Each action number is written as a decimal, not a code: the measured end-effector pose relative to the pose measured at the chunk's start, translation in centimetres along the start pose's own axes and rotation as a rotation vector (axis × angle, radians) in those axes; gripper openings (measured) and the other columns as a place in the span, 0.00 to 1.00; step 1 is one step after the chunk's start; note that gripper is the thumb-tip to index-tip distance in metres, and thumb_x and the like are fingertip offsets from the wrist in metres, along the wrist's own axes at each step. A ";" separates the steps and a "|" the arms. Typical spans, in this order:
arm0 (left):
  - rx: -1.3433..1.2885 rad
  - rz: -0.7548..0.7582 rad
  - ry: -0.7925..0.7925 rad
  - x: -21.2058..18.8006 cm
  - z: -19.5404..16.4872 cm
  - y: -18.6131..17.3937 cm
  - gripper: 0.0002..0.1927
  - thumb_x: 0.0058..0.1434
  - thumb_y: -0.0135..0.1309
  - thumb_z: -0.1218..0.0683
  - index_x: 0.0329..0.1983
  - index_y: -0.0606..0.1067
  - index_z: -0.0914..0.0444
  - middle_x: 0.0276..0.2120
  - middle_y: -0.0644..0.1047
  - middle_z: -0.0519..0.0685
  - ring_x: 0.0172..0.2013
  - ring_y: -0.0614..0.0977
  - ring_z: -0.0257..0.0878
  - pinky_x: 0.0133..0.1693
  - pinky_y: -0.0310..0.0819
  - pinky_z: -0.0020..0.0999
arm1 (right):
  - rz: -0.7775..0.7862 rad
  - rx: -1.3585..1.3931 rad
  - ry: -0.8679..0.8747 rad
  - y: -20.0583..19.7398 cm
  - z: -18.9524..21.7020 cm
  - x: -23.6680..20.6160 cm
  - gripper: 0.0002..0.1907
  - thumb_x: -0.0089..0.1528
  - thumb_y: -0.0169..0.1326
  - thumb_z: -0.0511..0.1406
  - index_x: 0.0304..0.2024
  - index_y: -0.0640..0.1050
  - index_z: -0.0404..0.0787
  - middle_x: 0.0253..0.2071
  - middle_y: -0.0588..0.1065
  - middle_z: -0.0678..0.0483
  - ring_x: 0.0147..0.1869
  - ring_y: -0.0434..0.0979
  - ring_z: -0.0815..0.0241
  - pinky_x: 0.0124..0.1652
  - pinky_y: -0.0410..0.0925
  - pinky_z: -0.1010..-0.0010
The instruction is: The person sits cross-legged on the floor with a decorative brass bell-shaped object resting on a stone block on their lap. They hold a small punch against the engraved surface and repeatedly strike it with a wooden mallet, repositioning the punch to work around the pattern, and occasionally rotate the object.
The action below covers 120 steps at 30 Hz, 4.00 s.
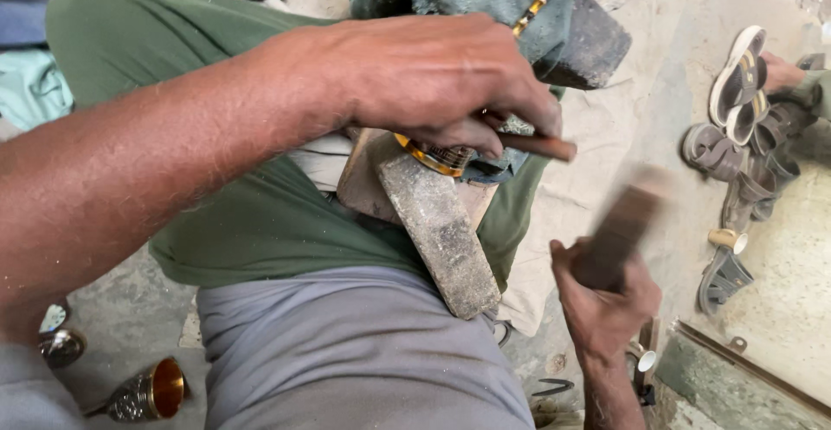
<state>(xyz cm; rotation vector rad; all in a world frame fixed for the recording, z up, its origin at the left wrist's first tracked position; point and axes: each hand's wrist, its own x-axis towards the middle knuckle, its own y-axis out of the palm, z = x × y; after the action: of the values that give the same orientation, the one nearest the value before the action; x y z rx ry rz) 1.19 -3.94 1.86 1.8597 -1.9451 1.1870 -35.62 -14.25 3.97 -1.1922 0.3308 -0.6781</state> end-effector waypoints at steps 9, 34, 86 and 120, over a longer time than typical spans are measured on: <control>0.058 0.019 -0.180 -1.0 0.4 1.2 0.24 0.57 0.68 0.55 0.55 0.74 0.61 0.33 0.81 0.53 0.33 0.81 0.55 0.34 0.71 0.49 | 0.119 0.027 0.212 -3.1 0.6 2.5 0.17 0.56 0.69 0.32 0.45 0.78 0.38 0.38 0.79 0.53 0.40 0.82 0.62 0.41 0.77 0.66; 0.041 -0.003 -0.122 -0.8 0.6 1.2 0.24 0.55 0.68 0.57 0.54 0.74 0.64 0.33 0.79 0.57 0.36 0.79 0.60 0.35 0.68 0.53 | 0.230 -0.145 0.144 -3.7 2.6 4.3 0.13 0.58 0.68 0.32 0.42 0.79 0.34 0.37 0.81 0.50 0.36 0.83 0.59 0.40 0.78 0.68; -0.008 -0.165 -0.075 -2.0 0.9 1.0 0.25 0.58 0.67 0.56 0.58 0.74 0.60 0.35 0.81 0.52 0.34 0.82 0.50 0.35 0.72 0.45 | -0.018 0.337 0.112 -5.2 2.5 5.8 0.12 0.65 0.68 0.32 0.44 0.77 0.36 0.36 0.79 0.52 0.38 0.82 0.64 0.42 0.79 0.73; 0.020 -0.207 -0.114 -3.6 0.4 0.4 0.22 0.64 0.67 0.58 0.60 0.75 0.63 0.45 0.83 0.51 0.38 0.84 0.42 0.42 0.79 0.36 | 0.344 -0.205 0.326 -4.5 5.4 7.7 0.17 0.54 0.72 0.35 0.39 0.79 0.36 0.29 0.80 0.50 0.28 0.79 0.60 0.30 0.73 0.67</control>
<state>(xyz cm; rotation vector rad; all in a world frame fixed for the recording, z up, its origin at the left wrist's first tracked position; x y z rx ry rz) 1.65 -1.52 -0.87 2.1213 -1.7468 1.0632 -28.11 -16.13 10.94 -1.1783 0.8751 -0.5435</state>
